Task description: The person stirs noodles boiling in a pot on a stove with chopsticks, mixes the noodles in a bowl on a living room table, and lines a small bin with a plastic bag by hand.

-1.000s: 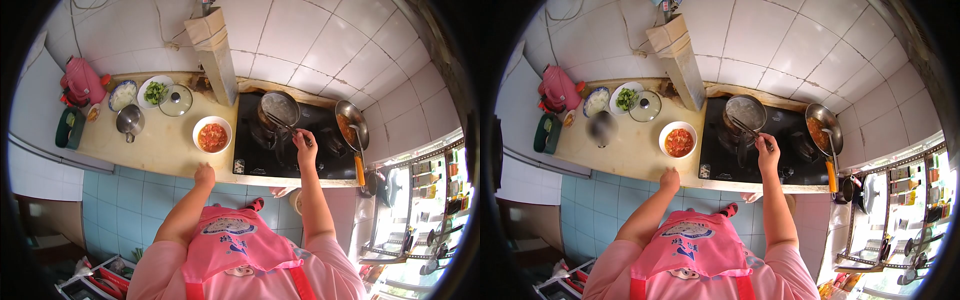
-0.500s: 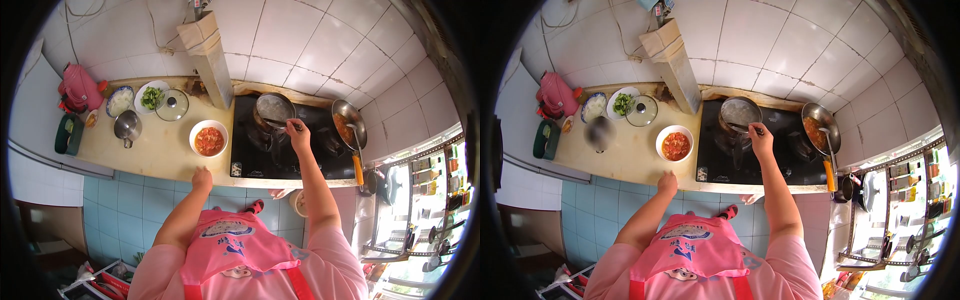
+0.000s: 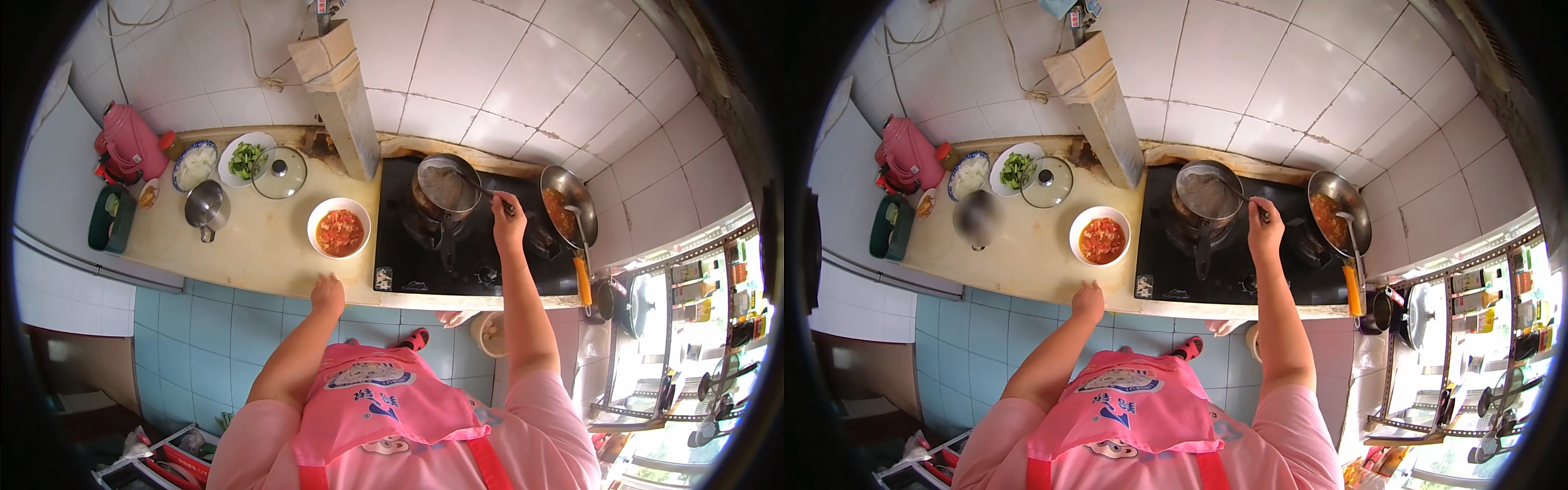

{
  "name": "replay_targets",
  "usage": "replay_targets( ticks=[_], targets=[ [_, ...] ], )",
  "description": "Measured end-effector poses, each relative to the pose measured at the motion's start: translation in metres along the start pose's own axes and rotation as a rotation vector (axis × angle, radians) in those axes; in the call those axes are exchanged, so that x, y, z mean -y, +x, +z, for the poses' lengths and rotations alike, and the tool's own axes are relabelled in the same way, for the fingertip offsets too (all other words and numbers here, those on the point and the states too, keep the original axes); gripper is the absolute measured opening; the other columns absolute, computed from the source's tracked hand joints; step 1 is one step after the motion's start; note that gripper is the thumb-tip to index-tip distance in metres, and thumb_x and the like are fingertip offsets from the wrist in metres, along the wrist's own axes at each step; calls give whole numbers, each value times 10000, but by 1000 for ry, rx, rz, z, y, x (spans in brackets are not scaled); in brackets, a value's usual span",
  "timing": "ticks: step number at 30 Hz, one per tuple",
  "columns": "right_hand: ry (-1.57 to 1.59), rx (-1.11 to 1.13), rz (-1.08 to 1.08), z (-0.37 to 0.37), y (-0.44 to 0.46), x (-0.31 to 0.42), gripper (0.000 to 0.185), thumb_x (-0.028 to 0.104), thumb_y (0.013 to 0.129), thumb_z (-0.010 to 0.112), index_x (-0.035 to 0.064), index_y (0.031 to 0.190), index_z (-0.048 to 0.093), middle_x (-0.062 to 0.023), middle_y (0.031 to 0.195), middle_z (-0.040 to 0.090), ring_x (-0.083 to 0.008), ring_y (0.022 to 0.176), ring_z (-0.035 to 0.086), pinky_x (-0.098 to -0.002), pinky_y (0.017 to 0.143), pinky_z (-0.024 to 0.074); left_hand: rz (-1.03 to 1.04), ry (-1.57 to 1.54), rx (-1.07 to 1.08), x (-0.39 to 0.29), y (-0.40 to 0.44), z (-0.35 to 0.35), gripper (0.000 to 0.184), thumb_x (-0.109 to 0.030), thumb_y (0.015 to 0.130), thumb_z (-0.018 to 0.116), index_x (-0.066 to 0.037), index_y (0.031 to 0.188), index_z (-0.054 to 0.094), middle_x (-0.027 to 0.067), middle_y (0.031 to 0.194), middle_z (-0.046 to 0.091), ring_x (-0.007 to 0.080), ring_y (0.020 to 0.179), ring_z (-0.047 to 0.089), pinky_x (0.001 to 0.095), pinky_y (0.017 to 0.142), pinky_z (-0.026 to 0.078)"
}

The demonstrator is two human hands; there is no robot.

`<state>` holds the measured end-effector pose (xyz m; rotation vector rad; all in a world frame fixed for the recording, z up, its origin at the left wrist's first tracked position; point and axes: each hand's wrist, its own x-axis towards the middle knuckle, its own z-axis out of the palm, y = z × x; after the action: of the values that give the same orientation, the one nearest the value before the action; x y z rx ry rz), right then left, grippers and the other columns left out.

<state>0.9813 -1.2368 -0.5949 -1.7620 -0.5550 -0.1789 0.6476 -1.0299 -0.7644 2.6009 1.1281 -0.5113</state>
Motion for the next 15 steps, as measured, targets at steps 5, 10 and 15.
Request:
replay_targets(
  ticks=[5, 10, 15],
  targets=[
    [54, -4, 136, 1, -2, -23, 132, 140, 893, 625, 18, 940, 646, -38, 789, 632, -83, 721, 578, -221, 659, 465, 5, 23, 0, 0, -1, -2, 411, -108, 915, 429, -27, 1317, 462, 262, 1380, 393, 328, 1185, 508, 362, 928, 476],
    [263, 51, 350, 10, -11, -26, 145, 159, 910, 606, 22, 944, 639, -28, 834, 626, -107, 772, 612, -233, 682, 501, 4, 12, -11, 0, 1, 1, 405, -114, 921, 417, -26, 1313, 467, 267, 1378, 393, 332, 1182, 509, 362, 932, 473],
    [393, 105, 458, 16, -17, -8, 142, 165, 916, 600, 32, 964, 621, -35, 882, 623, -133, 807, 626, -253, 733, 504, 6, 18, -9, 1, 4, 5, 399, -119, 925, 411, -18, 1306, 471, 269, 1373, 398, 332, 1184, 508, 363, 940, 468]
  ],
)
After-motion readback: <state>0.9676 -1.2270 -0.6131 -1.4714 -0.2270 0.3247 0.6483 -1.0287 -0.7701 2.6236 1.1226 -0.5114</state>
